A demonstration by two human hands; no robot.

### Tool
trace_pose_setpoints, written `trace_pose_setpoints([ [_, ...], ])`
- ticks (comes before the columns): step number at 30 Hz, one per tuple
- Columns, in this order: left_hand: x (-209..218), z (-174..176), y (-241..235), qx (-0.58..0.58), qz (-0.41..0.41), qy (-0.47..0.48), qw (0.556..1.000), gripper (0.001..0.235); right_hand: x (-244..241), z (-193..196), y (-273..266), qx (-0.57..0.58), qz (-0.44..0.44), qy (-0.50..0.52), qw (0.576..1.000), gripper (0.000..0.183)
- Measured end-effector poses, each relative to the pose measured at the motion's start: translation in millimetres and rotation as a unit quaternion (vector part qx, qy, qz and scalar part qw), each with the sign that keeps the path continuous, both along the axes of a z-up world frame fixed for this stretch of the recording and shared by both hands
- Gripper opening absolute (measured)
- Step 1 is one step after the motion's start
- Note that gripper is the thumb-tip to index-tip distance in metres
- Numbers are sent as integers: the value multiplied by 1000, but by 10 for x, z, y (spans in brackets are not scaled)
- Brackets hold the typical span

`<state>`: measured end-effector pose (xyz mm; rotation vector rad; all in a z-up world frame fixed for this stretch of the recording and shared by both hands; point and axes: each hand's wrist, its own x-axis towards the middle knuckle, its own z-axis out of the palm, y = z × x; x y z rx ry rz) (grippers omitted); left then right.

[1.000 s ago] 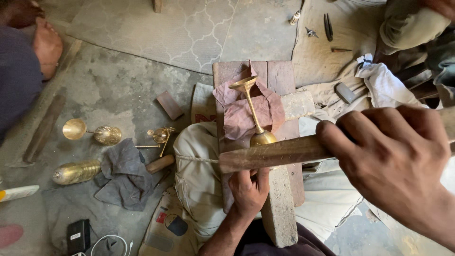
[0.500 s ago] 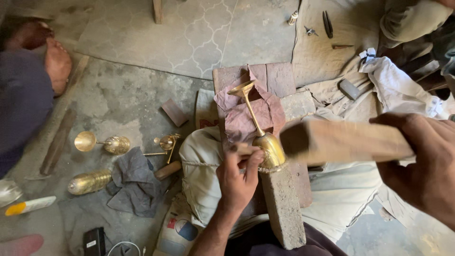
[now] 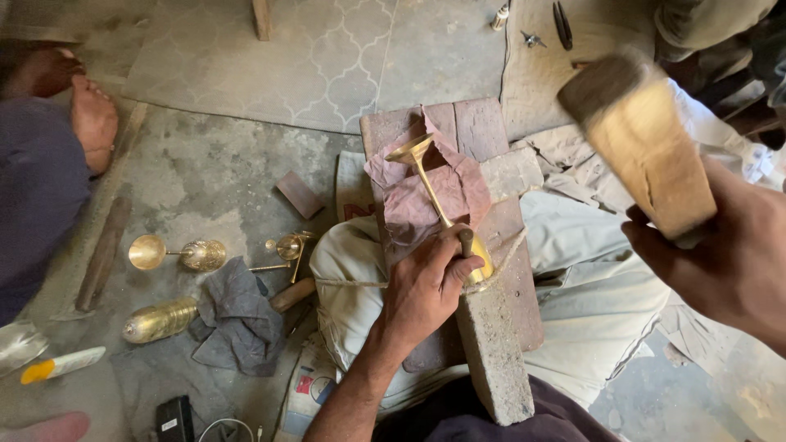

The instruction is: The person hammers a brass lamp base with a wooden mallet while seated on the floor. They repeatedly strike the base, occasionally rotating it to work different areas.

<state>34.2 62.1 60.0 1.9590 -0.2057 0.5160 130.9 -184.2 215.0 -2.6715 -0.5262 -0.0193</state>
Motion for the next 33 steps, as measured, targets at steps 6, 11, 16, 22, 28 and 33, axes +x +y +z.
trace_pose_setpoints([
  [6,16,-26,-5,11,-11,11,1000,34,142,-95,-74,-139,49,-52,988,31],
  [11,45,53,49,50,-42,66,996,30,120,-189,-128,-279,55,-116,952,35],
  [16,53,137,72,36,-60,0,998,31,27,-265,-182,-76,0,-4,997,32],
  [22,83,123,88,81,-79,3,994,36,-104,-351,-254,-25,3,-23,999,33],
  [28,95,79,127,96,-132,37,986,40,-384,-462,-259,13,-104,24,994,27],
  [33,82,67,142,136,-152,31,978,59,-624,-568,-245,-71,-91,-55,992,23],
])
